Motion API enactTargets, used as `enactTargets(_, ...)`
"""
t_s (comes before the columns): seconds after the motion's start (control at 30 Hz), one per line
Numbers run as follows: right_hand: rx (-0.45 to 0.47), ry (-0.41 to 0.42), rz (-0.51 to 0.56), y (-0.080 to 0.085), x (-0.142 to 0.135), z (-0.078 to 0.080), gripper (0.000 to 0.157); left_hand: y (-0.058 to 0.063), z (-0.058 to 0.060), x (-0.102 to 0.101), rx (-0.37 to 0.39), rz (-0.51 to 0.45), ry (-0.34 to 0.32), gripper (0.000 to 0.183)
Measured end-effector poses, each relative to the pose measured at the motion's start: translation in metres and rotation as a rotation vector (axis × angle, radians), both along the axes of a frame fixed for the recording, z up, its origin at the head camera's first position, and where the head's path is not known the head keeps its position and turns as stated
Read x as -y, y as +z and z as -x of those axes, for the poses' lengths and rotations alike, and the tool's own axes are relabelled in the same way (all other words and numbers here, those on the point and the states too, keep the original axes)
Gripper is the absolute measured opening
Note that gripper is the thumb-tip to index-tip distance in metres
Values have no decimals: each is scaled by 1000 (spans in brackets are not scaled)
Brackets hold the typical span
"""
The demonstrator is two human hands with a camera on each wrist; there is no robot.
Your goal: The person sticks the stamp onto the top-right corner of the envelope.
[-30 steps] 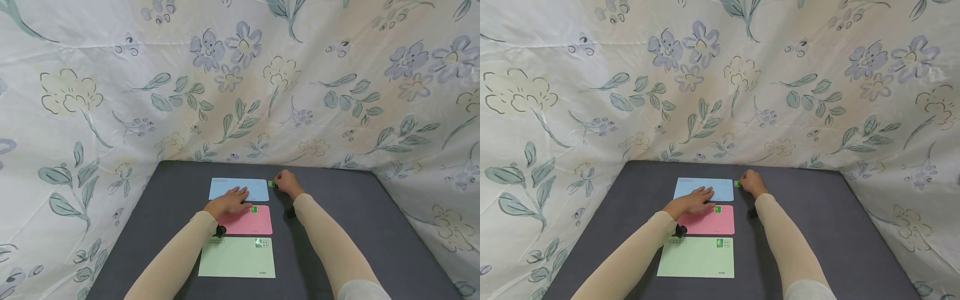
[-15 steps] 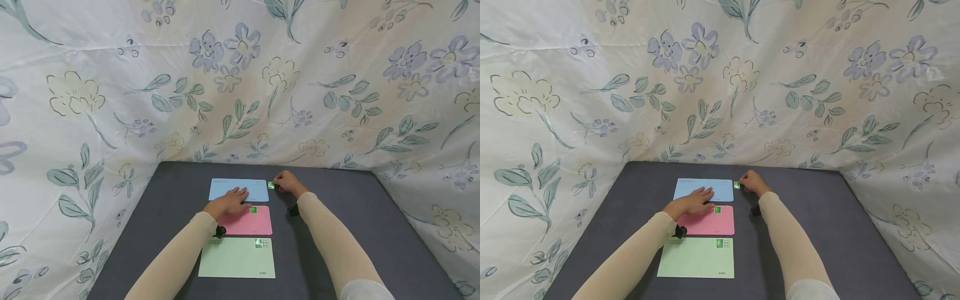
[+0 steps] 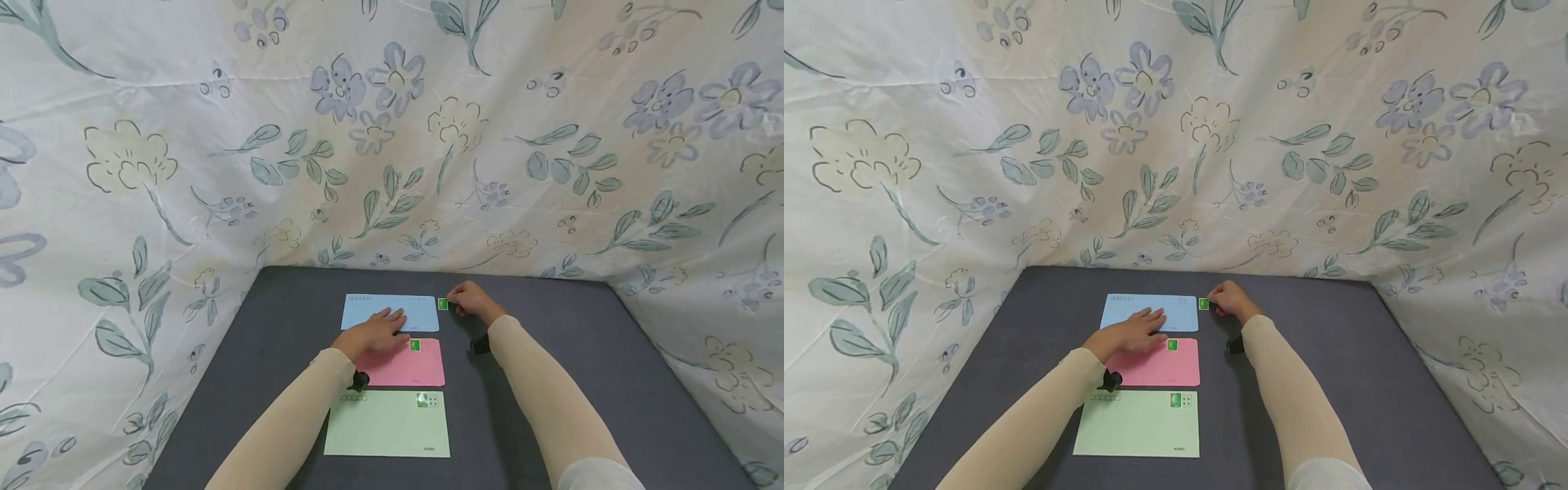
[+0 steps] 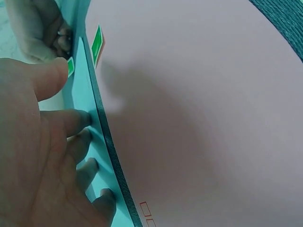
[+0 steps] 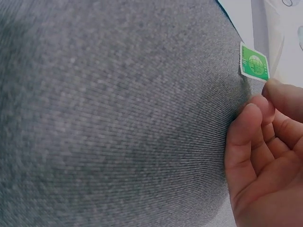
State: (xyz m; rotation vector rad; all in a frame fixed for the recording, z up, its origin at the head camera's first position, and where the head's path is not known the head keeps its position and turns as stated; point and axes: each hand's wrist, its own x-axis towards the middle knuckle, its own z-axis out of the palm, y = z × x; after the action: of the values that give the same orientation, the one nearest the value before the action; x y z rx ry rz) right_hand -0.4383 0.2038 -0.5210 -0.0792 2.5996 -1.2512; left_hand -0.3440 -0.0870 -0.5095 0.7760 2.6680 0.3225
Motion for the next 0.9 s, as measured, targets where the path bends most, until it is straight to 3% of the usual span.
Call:
enactTargets(0.33, 15, 3, 7, 4, 4, -4, 23, 1, 0, 0, -2, -2, -3, 67)
enactTargets(0.53, 1, 25, 4, 7, 6, -8, 23, -7, 5, -1, 10, -17, 15, 66)
enactTargets(0.7, 1, 15, 24, 7, 10, -10, 24, -2, 1, -2, 10, -15, 16, 66)
enactTargets(0.9, -19, 17, 47, 6, 14, -9, 24, -5, 4, 0, 5, -19, 10, 66)
